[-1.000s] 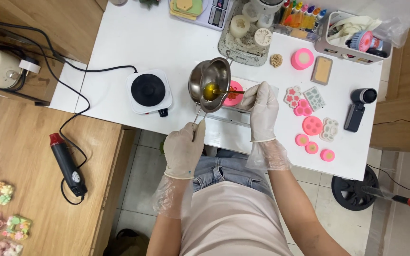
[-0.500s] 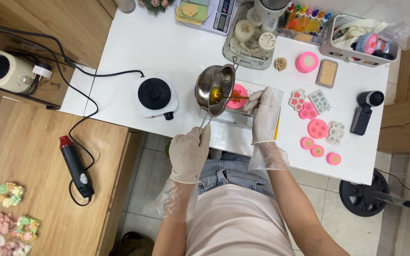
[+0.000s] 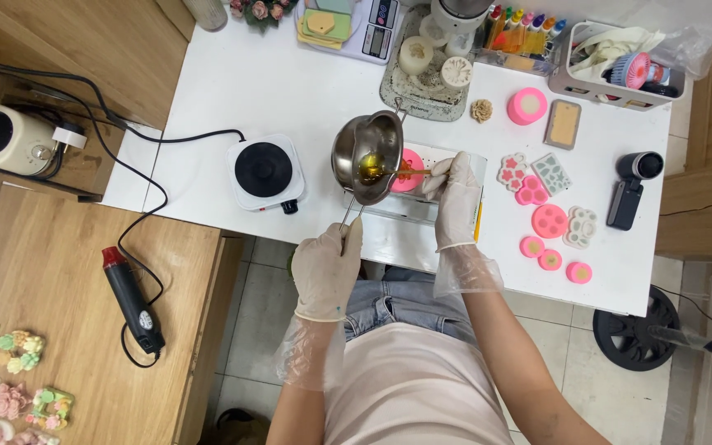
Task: Pouring melted wax or soap into a mold and using a heat gun to smooth the surface.
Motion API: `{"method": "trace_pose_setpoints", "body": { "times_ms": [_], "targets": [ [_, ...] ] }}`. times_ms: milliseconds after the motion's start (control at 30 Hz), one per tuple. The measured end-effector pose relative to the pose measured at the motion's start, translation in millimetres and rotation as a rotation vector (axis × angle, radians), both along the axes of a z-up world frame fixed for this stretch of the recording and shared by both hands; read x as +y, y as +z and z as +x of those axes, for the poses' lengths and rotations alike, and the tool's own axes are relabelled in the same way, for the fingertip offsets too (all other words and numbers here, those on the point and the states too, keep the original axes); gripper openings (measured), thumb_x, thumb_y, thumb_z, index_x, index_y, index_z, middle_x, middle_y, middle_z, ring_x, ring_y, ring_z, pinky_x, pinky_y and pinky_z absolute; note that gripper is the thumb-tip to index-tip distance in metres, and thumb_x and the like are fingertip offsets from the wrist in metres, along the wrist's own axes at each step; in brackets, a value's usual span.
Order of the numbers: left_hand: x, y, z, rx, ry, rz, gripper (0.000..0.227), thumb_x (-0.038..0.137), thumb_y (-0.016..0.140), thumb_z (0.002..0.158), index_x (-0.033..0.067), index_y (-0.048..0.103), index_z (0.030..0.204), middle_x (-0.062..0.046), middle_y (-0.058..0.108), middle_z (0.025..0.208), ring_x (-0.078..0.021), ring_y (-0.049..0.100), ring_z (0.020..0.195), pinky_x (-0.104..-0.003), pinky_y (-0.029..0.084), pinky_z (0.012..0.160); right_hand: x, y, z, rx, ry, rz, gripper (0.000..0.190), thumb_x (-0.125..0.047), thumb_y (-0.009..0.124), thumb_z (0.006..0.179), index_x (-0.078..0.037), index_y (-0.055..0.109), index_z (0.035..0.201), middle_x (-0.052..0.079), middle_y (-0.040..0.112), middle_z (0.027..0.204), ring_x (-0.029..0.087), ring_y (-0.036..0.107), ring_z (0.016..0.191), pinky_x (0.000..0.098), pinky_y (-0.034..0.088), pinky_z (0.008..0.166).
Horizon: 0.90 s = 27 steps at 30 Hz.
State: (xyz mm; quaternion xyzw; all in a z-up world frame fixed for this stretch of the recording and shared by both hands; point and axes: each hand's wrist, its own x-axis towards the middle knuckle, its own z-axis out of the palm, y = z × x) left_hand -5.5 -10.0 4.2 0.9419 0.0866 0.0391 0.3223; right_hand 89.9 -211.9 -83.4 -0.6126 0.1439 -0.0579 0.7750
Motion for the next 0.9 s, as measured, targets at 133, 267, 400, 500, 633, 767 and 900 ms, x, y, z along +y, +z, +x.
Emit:
{"method": "trace_pose_setpoints", "body": {
  "times_ms": [133,267,400,500,633,767,900],
  "targets": [
    [1.0,-1.8,1.6,0.088,0.066,-0.035,0.041,0.042,0.063,0.097,0.0072,0.073,0.078,-0.013,0.065,0.057,-0.0340,0.068,0.059,-0.045,0.052,0.061,-8.1,4.3,-0.4,-0.001,-0.024,0.024,0.046,-0.045,0.040,0.111,-0.008,0.059,0.089,0.003,0.060,0.065,0.011,0.052,0.059,0.0256,0.040,0.058],
    [5.5,-3.1,0.9,0.176,0.131,-0.115,0.043,0.046,0.059,0.098,0.0073,0.075,0.087,-0.014,0.070,0.065,-0.0357,0.071,0.068,-0.045,0.053,0.066,-18.7,9.5,-4.2,0.000,-0.054,0.044,0.048,-0.045,0.040,0.113,-0.008,0.059,0.089,0.003,0.058,0.065,0.011,0.051,0.060,0.0253,0.041,0.059],
    [8.6,-2.7,1.0,0.235,0.200,-0.135,0.046,0.048,0.057,0.098,0.0058,0.075,0.090,-0.015,0.072,0.071,-0.0364,0.071,0.073,-0.044,0.054,0.070,-30.9,6.5,-6.7,-0.005,-0.084,-0.018,0.048,-0.044,0.039,0.113,-0.008,0.059,0.089,0.003,0.058,0.063,0.012,0.050,0.058,0.0256,0.040,0.058],
    [11.0,2.2,1.5,0.246,0.233,-0.177,0.047,0.048,0.057,0.096,0.0053,0.075,0.089,-0.014,0.073,0.071,-0.0354,0.071,0.072,-0.043,0.054,0.069,-33.9,8.4,-10.3,-0.006,-0.095,-0.022,0.048,-0.043,0.039,0.113,-0.007,0.059,0.089,0.003,0.058,0.063,0.012,0.051,0.059,0.0263,0.041,0.058],
    [13.1,4.0,1.6,0.280,0.247,-0.180,0.047,0.048,0.058,0.097,0.0051,0.075,0.090,-0.015,0.072,0.071,-0.0350,0.072,0.072,-0.042,0.054,0.071,-35.7,3.8,-10.3,-0.043,-0.086,-0.052,0.049,-0.042,0.038,0.114,-0.006,0.059,0.089,0.004,0.058,0.064,0.013,0.052,0.059,0.0268,0.042,0.058],
    [15.0,0.5,-1.5,0.290,0.260,-0.190,0.046,0.048,0.059,0.096,0.0054,0.076,0.092,-0.014,0.073,0.071,-0.0350,0.072,0.072,-0.042,0.054,0.071,-34.5,-0.7,-13.3,-0.070,-0.093,-0.089,0.048,-0.041,0.039,0.114,-0.006,0.060,0.090,0.005,0.059,0.065,0.013,0.054,0.061,0.0269,0.042,0.060],
    [15.3,2.5,-0.8,0.308,0.269,-0.203,0.045,0.048,0.059,0.096,0.0066,0.077,0.092,-0.013,0.074,0.070,-0.0321,0.072,0.070,-0.040,0.055,0.070,-33.1,3.9,-15.3,-0.079,-0.098,-0.119,0.048,-0.040,0.039,0.115,-0.005,0.060,0.089,0.004,0.059,0.065,0.013,0.055,0.061,0.0267,0.043,0.060]
  ]
}}
